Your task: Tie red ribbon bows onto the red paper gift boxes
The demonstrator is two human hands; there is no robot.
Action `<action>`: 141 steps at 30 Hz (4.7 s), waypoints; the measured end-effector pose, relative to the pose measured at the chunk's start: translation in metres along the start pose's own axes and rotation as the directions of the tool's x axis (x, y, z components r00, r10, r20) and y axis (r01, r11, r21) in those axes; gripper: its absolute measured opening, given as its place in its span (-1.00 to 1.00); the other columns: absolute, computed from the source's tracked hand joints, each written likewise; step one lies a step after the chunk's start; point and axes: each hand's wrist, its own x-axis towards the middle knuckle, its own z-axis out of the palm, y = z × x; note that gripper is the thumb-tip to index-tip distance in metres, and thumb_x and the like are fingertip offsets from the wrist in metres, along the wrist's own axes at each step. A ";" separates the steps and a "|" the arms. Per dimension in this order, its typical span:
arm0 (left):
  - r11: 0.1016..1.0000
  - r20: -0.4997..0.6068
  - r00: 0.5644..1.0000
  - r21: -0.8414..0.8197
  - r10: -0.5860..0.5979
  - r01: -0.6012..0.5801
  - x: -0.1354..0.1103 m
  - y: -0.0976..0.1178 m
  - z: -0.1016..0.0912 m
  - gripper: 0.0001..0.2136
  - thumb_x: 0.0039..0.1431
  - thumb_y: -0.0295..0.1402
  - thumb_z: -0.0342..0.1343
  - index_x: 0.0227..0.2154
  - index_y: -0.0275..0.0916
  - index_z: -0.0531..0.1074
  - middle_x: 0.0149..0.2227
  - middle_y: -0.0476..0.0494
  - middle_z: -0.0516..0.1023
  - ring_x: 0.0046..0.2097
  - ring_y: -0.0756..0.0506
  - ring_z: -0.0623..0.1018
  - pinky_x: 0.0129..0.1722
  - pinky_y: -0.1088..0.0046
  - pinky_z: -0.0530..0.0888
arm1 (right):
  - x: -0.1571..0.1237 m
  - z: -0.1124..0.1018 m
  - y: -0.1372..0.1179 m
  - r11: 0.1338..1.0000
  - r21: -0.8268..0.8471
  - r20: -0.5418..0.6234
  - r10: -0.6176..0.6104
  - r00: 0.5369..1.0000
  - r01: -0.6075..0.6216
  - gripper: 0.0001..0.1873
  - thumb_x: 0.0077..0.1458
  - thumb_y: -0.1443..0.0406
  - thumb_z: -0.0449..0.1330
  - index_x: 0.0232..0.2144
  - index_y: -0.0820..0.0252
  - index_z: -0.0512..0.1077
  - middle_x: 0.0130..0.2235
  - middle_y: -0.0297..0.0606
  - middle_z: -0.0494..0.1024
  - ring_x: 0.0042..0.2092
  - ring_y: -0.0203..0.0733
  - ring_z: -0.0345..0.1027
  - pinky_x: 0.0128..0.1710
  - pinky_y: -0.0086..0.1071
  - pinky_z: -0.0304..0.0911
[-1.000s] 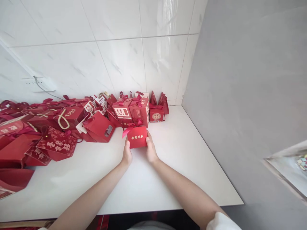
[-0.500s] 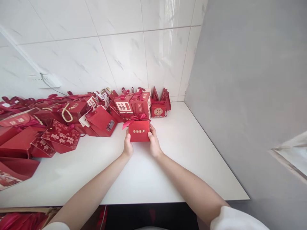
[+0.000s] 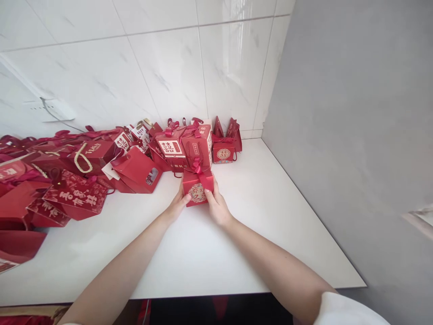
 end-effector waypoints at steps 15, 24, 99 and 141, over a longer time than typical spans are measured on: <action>1.000 0.005 1.000 0.007 0.005 -0.005 0.005 0.009 -0.011 -0.40 0.18 0.03 0.10 0.21 -0.18 0.34 0.22 -0.25 0.40 0.35 -0.30 0.21 0.35 0.06 0.11 | 0.006 -0.005 -0.009 1.000 -0.009 0.067 -0.004 0.998 0.004 -0.37 0.31 -0.06 -0.06 0.34 -0.09 0.05 0.36 -0.42 0.15 0.39 -0.15 -0.06 0.39 -0.12 -0.10; 0.995 0.013 0.998 0.070 0.064 -0.065 0.011 0.006 -0.011 -0.37 0.16 0.01 0.13 0.22 -0.18 0.31 0.20 -0.23 0.43 0.35 -0.28 0.21 0.36 0.11 0.11 | 0.006 -0.009 -0.009 0.994 -0.060 0.040 -0.086 0.995 0.089 -0.44 0.33 -0.01 -0.05 0.31 -0.08 0.12 0.35 -0.40 0.17 0.39 -0.14 -0.06 0.40 -0.13 -0.13; 0.870 -0.134 0.961 -0.468 -0.244 0.155 0.017 0.004 -0.002 -0.60 0.29 -0.18 -0.03 0.09 -0.26 0.42 0.03 -0.21 0.58 0.14 -0.29 0.49 0.12 0.02 0.44 | -0.004 -0.009 -0.016 0.999 0.016 0.080 0.047 0.996 -0.048 -0.46 0.32 -0.05 -0.09 0.25 -0.08 0.16 0.33 -0.30 0.19 0.28 -0.03 0.15 0.11 -0.09 0.31; 0.595 -0.031 0.849 0.726 0.527 -0.343 0.004 0.027 -0.007 -0.06 -0.24 -0.25 0.45 0.24 -0.08 0.12 0.24 -0.31 0.19 0.26 -0.33 0.26 0.15 0.15 0.38 | 0.000 -0.010 -0.009 0.993 -0.005 -0.079 0.116 0.990 -0.117 -0.46 0.30 -0.08 -0.11 0.22 -0.09 0.20 0.32 -0.27 0.19 0.27 -0.02 0.15 0.14 -0.01 0.23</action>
